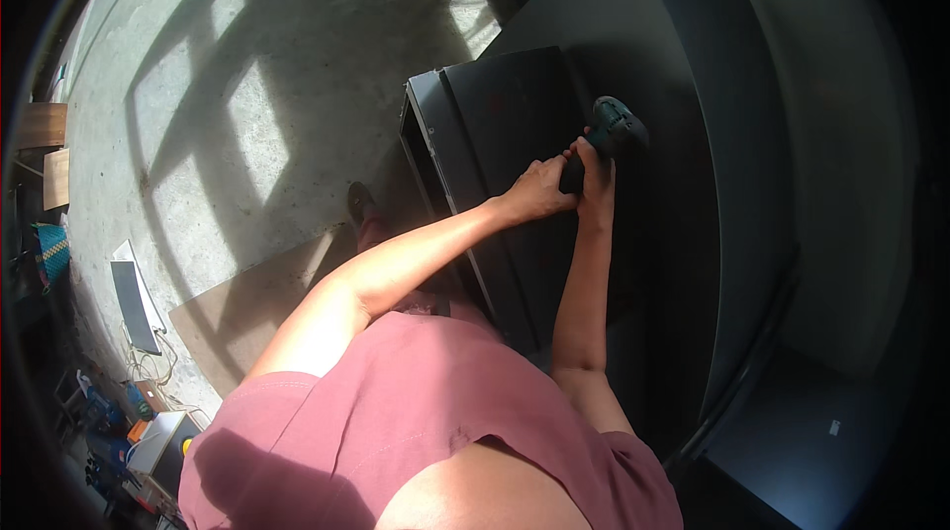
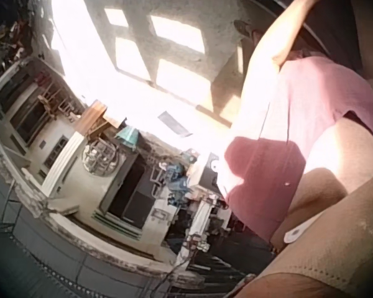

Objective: The person fastens the panels of a cabinet unit using a power drill.

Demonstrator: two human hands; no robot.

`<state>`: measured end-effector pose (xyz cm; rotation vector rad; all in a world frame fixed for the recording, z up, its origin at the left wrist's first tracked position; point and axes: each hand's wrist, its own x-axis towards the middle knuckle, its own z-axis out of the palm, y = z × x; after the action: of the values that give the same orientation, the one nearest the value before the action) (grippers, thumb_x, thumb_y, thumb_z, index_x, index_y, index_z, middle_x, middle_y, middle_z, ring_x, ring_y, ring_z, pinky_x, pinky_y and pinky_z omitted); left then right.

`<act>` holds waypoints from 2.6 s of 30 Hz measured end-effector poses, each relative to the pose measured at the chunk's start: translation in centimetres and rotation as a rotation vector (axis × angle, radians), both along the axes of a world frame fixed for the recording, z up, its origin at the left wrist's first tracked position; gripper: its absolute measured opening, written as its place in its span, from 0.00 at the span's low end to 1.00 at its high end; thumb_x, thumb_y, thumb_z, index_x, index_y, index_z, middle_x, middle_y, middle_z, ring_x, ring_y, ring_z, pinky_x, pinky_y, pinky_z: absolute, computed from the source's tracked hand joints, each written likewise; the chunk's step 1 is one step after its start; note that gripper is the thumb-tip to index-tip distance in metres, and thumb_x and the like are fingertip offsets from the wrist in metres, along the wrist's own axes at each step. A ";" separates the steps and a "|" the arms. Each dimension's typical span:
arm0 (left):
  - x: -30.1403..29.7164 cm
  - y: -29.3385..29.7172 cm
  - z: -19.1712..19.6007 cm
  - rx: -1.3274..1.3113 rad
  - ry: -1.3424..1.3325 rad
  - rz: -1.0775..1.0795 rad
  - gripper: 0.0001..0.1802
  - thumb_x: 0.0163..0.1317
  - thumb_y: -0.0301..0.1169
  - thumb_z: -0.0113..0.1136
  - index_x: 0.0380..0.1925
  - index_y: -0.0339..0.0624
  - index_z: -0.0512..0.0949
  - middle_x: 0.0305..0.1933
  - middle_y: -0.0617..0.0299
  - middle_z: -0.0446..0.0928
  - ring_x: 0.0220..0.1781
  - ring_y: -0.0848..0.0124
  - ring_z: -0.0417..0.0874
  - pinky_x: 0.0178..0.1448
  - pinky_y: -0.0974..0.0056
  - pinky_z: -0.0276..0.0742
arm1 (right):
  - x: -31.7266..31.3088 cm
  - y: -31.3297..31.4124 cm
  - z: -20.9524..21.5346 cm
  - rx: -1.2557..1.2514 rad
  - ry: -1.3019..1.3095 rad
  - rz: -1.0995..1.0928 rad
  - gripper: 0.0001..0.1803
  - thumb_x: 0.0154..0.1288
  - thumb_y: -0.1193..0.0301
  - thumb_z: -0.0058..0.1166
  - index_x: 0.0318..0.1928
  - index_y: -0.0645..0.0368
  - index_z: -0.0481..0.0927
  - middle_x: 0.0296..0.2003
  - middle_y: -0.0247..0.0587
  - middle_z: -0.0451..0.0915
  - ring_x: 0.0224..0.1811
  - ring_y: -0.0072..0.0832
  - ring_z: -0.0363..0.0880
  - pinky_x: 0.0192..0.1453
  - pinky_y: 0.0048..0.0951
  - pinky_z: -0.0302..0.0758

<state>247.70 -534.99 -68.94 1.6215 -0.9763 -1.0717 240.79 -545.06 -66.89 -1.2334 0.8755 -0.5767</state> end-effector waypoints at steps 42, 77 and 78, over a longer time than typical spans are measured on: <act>5.2 19.1 -3.4 0.430 0.315 0.115 0.38 0.46 0.36 0.56 0.56 0.22 0.59 0.34 0.43 0.78 0.37 0.59 0.82 0.40 0.61 0.77 | 6.3 17.0 -8.8 0.339 0.364 0.364 0.18 0.52 0.65 0.55 0.42 0.61 0.74 0.30 0.39 0.77 0.32 0.28 0.77 0.39 0.29 0.73; 15.0 21.7 -14.3 -0.149 1.505 0.314 0.19 0.56 0.39 0.64 0.46 0.48 0.73 0.45 0.67 0.76 0.47 0.72 0.75 0.51 0.60 0.71 | 21.4 21.5 -12.7 -0.625 1.045 0.770 0.41 0.49 0.57 0.62 0.58 0.65 0.58 0.52 0.61 0.69 0.54 0.53 0.71 0.55 0.44 0.70; 15.0 21.7 -14.4 -0.147 1.503 0.311 0.19 0.56 0.39 0.64 0.46 0.48 0.73 0.45 0.67 0.76 0.47 0.72 0.75 0.51 0.60 0.71 | 21.5 21.6 -12.6 -0.623 1.044 0.766 0.41 0.49 0.57 0.62 0.58 0.65 0.58 0.52 0.61 0.69 0.54 0.53 0.71 0.55 0.44 0.70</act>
<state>262.72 -513.28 -83.29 0.4487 0.2097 -1.4869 262.28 -523.45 -79.49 -2.3582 0.9653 0.5405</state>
